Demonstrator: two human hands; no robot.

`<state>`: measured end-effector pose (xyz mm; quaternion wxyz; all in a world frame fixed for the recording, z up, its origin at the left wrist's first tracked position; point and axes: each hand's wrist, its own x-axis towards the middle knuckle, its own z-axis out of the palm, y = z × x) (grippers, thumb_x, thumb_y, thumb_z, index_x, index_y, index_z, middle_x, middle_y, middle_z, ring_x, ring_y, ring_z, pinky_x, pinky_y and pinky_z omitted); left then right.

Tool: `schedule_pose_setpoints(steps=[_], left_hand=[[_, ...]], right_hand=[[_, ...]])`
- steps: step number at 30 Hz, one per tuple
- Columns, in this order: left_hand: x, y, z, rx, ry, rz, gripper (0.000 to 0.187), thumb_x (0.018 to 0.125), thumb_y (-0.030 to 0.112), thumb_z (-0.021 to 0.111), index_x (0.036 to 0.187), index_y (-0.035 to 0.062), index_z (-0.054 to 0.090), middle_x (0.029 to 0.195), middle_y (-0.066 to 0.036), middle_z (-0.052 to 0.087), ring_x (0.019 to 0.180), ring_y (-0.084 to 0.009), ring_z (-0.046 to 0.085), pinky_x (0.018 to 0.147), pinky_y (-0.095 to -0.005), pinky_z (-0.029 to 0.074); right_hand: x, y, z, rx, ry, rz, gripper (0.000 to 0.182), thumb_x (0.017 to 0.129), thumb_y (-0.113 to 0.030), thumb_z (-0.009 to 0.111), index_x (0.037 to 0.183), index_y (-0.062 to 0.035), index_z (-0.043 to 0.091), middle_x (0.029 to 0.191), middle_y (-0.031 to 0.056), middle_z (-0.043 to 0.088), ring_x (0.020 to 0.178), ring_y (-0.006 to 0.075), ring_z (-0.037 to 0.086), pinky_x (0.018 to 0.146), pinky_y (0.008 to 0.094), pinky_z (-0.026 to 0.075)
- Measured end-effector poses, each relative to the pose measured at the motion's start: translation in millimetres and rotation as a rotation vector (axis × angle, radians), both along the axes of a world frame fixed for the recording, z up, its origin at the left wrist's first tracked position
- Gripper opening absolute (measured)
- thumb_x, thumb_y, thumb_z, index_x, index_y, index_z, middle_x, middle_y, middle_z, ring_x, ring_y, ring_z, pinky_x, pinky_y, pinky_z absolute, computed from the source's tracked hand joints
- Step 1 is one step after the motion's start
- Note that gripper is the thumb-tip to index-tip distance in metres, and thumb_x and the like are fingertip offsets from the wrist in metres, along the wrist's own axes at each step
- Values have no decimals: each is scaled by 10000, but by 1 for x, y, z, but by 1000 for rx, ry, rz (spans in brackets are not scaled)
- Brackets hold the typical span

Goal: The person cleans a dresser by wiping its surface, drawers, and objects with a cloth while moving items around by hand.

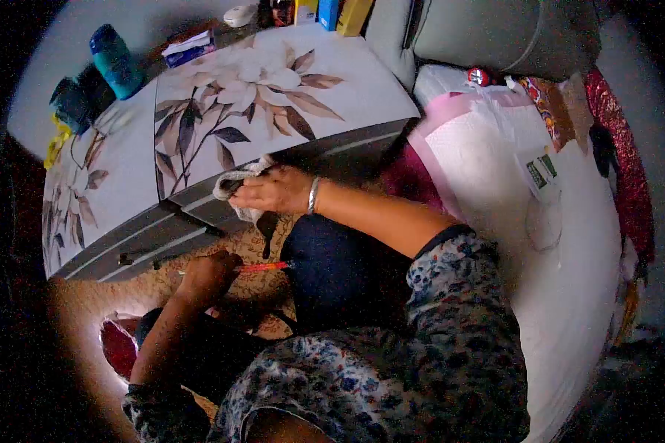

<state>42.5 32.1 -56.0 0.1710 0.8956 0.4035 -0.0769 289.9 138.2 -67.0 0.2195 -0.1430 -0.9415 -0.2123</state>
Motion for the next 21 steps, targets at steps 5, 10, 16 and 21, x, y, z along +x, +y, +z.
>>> schedule_pose_setpoints(steps=[5,10,16,21], left_hand=[[0,6,-13,36,-78,51,141,795,128,571,929,94,602,919,-100,628,817,-292,644,670,-397,530],[-1,10,-16,46,-36,83,138,796,124,561,921,85,605,894,-113,631,803,-294,645,647,-407,524],[-9,2,-21,41,-100,15,202,861,183,555,1045,119,610,912,-98,638,835,-307,643,654,-407,532],[-12,-11,-15,19,-97,1,157,800,190,587,916,85,593,897,-115,632,786,-286,655,645,-411,526]], right_hand=[[48,-1,-6,-107,130,-31,390,772,-135,618,1158,-176,650,942,-18,636,908,133,614,646,259,534],[120,-18,-2,-188,141,-345,425,723,-16,603,1119,-164,648,926,5,606,892,220,575,777,343,496],[153,-34,-13,-299,382,-740,470,648,108,563,1054,-124,617,995,82,568,932,325,528,830,404,452],[114,-36,-34,-515,545,-578,455,628,91,599,1036,-112,591,999,102,534,937,343,548,802,414,464]])
